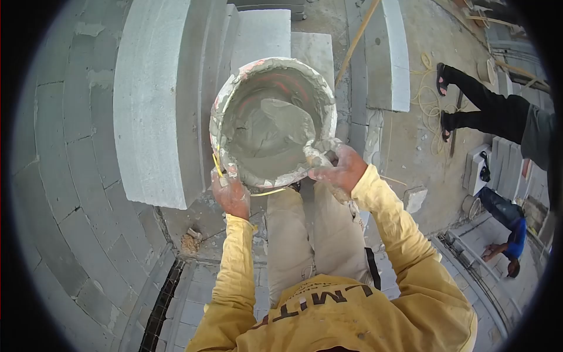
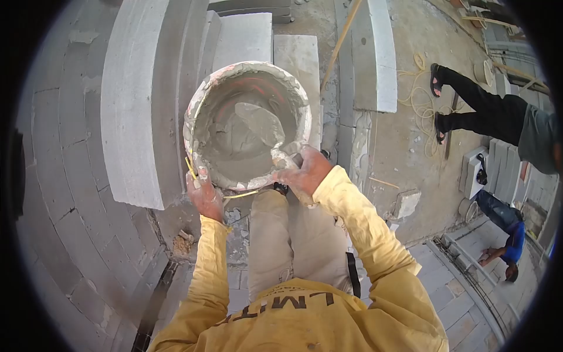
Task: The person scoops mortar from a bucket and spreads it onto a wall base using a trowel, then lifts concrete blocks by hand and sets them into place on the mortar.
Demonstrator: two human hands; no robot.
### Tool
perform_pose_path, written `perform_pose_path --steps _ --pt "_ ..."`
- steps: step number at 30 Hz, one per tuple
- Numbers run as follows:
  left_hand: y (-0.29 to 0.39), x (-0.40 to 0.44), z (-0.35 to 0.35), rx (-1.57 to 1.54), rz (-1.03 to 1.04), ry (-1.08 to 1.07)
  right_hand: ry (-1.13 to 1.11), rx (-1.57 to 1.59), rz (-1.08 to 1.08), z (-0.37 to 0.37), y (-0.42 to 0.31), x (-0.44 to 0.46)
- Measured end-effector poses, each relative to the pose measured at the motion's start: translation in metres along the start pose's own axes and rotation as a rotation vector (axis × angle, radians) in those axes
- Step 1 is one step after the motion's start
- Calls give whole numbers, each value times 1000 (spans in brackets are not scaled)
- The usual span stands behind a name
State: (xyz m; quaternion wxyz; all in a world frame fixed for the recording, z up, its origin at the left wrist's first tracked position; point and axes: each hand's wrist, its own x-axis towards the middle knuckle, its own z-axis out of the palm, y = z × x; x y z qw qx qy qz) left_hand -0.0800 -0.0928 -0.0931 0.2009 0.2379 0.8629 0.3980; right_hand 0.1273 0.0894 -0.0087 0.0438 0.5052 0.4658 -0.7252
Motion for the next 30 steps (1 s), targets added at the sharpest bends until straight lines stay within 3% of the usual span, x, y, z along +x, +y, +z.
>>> perform_pose_path --steps 1,3,4,8,11,15,16,19,24,30 --pt "-19 -3 0 103 141 40 115 -299 -3 15 11 16" --pt "6 0 -14 -27 23 -91 180 -612 74 44 -8 28" --pt "10 4 -19 -133 -74 -126 225 -690 90 64 2 47" --pt "26 6 -33 -161 74 -212 269 -726 148 94 0 41" --pt "29 0 -36 -160 109 -274 40 -542 81 79 12 26" --pt "38 -7 -25 -106 240 -287 -17 -214 -52 40 51 8" --pt "56 3 -37 -113 248 -292 -176 43 -71 34 37 -1" --pt "93 -11 -27 -33 323 -360 -268 638 -222 28 113 -8" --pt "136 -40 -17 179 402 -461 -192 730 -301 33 206 -66" --pt "146 -101 -12 24 293 -595 -133 844 -212 49 311 -188"
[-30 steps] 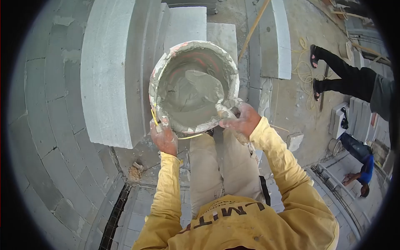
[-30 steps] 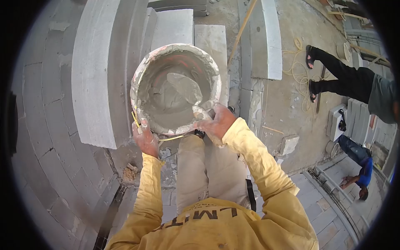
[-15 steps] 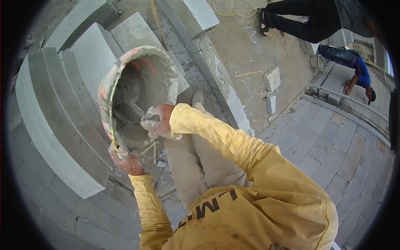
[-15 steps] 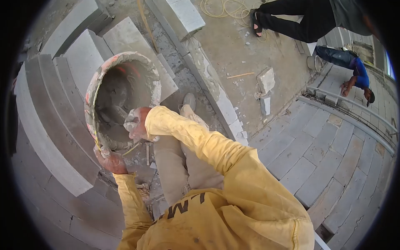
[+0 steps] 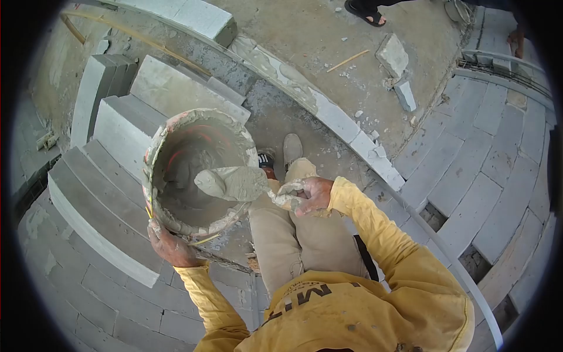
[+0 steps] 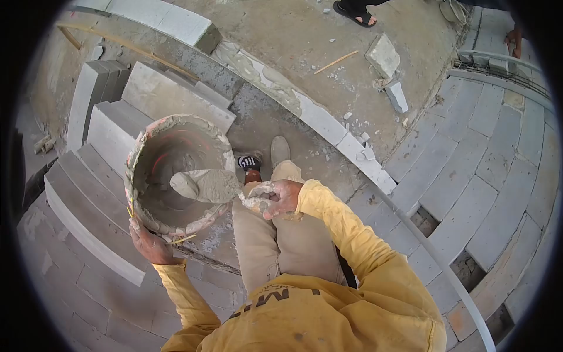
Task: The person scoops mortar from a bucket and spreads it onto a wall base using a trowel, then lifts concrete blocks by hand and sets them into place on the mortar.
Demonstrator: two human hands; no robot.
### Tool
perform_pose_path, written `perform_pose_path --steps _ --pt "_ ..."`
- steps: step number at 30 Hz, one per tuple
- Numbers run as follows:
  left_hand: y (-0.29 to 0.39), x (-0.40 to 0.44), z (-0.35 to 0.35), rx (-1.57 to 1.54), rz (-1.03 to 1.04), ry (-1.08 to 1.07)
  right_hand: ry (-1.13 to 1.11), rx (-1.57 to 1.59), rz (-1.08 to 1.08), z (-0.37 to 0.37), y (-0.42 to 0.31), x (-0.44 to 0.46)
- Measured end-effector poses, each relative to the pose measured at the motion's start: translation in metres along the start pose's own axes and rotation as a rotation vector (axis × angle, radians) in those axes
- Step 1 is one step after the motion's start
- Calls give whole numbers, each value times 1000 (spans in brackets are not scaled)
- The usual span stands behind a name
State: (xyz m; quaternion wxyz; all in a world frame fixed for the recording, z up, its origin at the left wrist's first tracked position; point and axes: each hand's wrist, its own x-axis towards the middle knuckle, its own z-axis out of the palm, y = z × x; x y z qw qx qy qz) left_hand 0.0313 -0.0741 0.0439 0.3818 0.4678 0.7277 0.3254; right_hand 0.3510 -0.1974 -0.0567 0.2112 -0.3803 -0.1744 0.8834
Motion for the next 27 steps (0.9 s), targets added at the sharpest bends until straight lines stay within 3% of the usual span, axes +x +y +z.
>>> perform_pose_path --steps 4,6,8,10,13,15,17,20,21,22,23,24,25,26,27 --pt "-11 -14 4 189 134 -136 144 247 55 -28 55 -80" --pt "-24 -16 0 281 177 -193 229 306 -25 -49 109 -97" --pt "-19 -13 -10 596 378 -322 310 424 -60 -67 169 -97" --pt "-21 -7 -14 371 165 -219 388 595 -48 -89 227 -90" --pt "3 1 2 74 -157 67 559 595 -127 -118 302 -66" --pt "-47 38 -72 733 292 -85 629 782 -235 -131 351 -42" --pt "-65 56 -92 1001 514 -144 758 890 -329 -147 378 -21" --pt "-65 67 -79 895 490 -121 1222 931 -549 -175 393 39" --pt "-69 69 -78 906 493 -114 1441 927 -370 -187 385 62" --pt "-70 70 -84 1058 630 -139 1645 918 -157 -194 363 77" --pt "-71 69 -81 1037 643 -153 1789 885 -107 -204 354 99" --pt "-72 69 -80 1016 655 -168 1904 920 -212 -233 380 141" --pt "-74 68 -77 995 667 -182 2120 814 -106 -242 365 158" --pt "-72 62 -61 823 475 -112 2206 665 49 -258 361 179" --pt "-77 71 -64 619 281 -90 2100 706 87 -246 320 172"
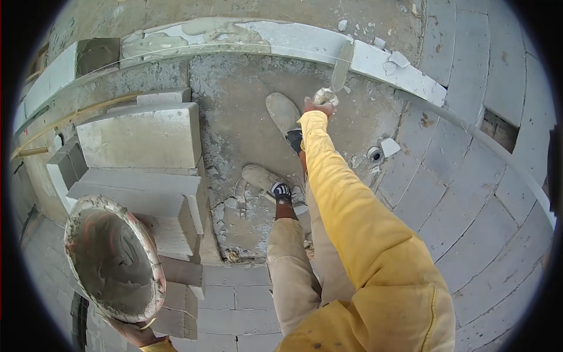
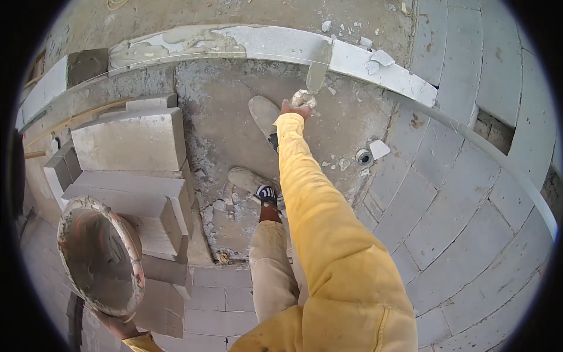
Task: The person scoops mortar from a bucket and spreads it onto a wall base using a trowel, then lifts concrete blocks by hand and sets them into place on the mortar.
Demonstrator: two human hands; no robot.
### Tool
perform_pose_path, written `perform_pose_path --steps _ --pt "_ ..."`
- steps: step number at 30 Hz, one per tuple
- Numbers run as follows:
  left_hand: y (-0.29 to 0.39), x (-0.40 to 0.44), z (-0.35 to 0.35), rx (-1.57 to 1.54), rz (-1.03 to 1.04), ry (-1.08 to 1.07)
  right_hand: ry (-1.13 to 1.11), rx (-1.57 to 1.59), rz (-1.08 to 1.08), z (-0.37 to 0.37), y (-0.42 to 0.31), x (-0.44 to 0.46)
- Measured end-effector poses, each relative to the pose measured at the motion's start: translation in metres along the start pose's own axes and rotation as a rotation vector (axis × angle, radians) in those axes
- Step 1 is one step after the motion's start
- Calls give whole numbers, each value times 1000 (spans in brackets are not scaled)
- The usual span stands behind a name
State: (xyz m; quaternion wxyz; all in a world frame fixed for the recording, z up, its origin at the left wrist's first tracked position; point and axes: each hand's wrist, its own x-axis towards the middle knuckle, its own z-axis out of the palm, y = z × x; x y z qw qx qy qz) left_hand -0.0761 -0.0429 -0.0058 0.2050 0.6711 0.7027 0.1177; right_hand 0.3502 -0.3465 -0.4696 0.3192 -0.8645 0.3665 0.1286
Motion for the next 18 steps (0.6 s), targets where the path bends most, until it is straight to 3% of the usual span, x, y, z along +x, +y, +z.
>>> perform_pose_path --steps 2,4,6,8,13,18 --pt "-15 12 2 -467 -361 115 9 118 -6 55 17 2" --pt "17 2 24 -501 -557 224 34 -65 -32 63 -14 -27" --pt "15 2 32 -443 -487 202 -123 -227 -36 72 -20 -37" --pt "9 7 29 -364 -380 163 -176 -190 -12 82 -19 -53" --pt "-14 5 15 -126 -90 92 -170 -348 -157 101 29 -84" --pt "-28 0 3 57 231 51 -455 -461 -296 22 56 -127"
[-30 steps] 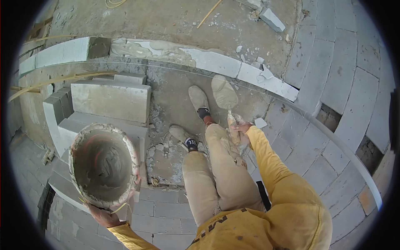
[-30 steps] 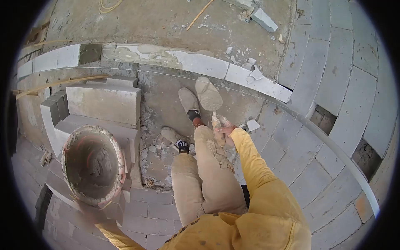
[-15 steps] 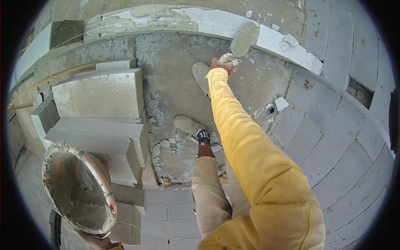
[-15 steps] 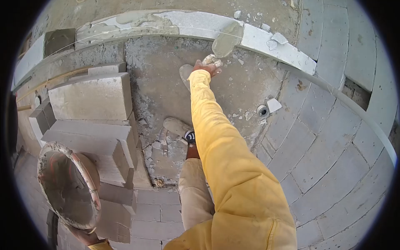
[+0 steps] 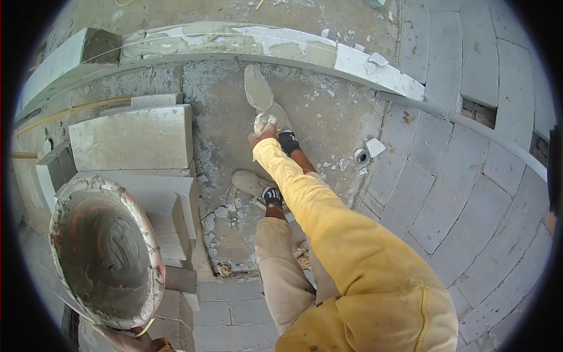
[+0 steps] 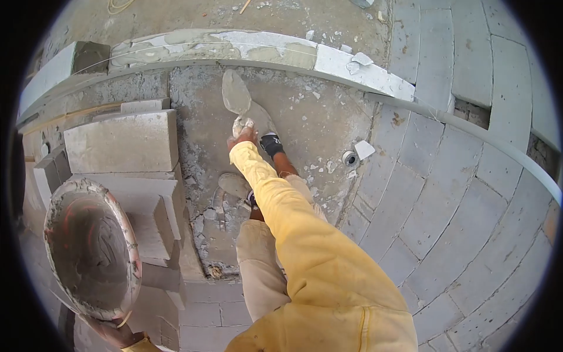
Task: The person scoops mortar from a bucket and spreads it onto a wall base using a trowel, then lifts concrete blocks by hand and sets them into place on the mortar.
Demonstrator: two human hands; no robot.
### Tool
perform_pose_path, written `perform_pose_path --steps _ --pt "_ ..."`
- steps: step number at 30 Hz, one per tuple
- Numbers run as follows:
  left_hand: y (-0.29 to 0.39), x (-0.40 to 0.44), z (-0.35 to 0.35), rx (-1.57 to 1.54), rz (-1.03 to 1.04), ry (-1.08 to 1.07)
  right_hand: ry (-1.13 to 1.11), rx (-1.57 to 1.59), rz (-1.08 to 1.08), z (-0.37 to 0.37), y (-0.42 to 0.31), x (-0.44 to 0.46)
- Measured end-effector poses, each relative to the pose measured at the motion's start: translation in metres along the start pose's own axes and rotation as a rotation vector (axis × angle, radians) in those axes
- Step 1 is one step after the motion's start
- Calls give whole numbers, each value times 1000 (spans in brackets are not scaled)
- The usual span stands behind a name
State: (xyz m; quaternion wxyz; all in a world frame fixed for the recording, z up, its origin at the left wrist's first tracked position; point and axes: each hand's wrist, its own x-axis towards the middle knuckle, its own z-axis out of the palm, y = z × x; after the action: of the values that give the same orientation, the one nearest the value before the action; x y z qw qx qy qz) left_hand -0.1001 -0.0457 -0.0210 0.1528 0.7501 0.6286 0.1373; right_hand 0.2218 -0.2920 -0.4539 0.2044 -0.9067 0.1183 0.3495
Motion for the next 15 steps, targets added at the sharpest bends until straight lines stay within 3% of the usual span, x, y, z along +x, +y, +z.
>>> perform_pose_path --steps 2,3,6,7,8,10,12,15 --pt "5 -6 -1 24 118 -22 -96 109 -55 -27 17 -42" --pt "9 -11 -2 40 176 -34 -204 140 2 -87 -9 -90" --pt "39 -24 0 79 260 -102 -156 312 -123 -101 61 -134" --pt "38 -24 -1 -44 234 -153 -281 286 -43 -137 58 -157" --pt "37 -23 -1 -167 202 -200 -353 516 -9 -170 79 -188" --pt "59 -37 5 -300 64 -238 -427 674 -58 -188 122 -204" --pt "87 -50 6 -396 -63 -291 -647 957 -31 -261 92 -242" --pt "106 -65 25 -357 -5 -365 -708 1261 -113 -289 115 -235"
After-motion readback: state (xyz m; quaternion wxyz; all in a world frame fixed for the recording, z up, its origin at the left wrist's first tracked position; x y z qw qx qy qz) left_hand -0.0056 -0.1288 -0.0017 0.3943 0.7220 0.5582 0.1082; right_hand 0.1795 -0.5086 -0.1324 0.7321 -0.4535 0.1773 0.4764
